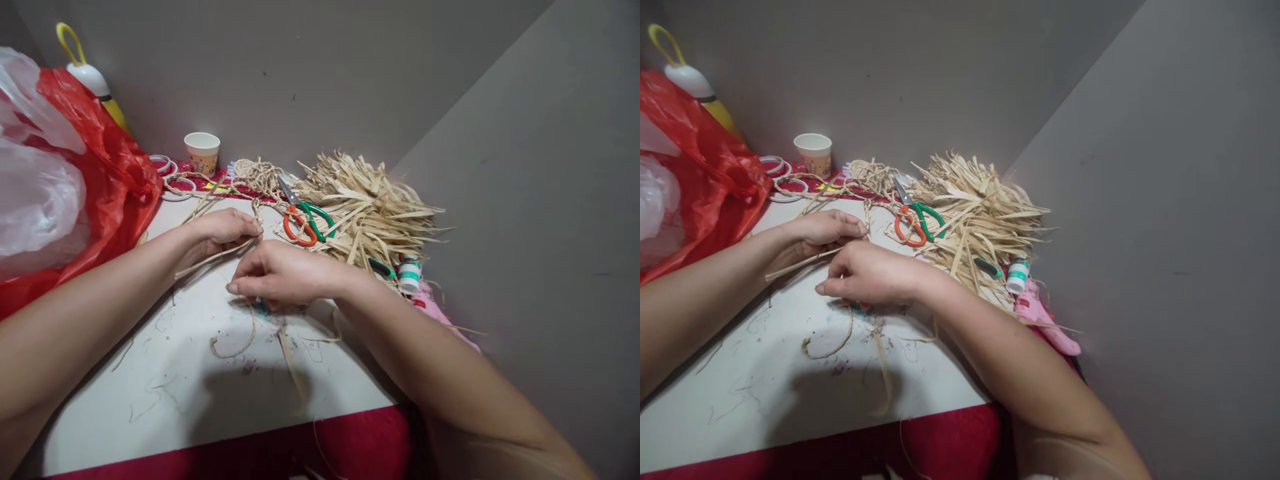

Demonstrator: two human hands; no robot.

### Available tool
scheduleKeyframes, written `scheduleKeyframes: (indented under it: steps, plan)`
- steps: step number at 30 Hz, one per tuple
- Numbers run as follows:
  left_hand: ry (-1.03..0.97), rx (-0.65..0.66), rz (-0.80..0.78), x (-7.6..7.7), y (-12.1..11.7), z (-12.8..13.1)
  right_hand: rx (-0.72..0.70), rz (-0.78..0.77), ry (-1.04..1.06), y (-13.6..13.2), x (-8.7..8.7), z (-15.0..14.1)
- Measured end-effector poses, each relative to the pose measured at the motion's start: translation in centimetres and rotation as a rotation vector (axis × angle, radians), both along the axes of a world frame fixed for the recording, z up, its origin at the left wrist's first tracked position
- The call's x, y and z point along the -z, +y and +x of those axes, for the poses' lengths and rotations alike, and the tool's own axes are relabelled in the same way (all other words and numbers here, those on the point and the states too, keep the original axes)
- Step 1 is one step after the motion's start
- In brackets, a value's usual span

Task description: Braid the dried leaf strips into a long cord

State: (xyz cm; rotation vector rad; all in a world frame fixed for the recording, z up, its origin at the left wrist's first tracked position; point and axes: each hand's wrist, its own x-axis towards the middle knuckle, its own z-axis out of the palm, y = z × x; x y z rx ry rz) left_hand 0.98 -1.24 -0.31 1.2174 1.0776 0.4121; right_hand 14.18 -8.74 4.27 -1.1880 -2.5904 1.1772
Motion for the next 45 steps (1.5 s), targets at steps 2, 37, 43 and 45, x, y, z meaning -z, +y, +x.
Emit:
scheduleKeyframes:
  steps: [2,37,43,45]
  plan:
    - [-0.049,-0.016,0.019,-0.1,-0.1,0.0,0.09,-0.061,0.029,0.5,-2.1,0.7]
    - [-0.09,0.081,-0.02,0.3,0.4,-0.5,0.983,0.879,0.079,1.8,0.6,16.4]
    - [-0.101,0.05,-0.04,0.6,0.6,-0.6,1.081,0.359,0.478,-0.5,0.9,13.6]
    - [-0.103,0.045,-0.028,0.7,0.6,-0.7,1.019,0.14,0.438,-1.4,1.0,12.5]
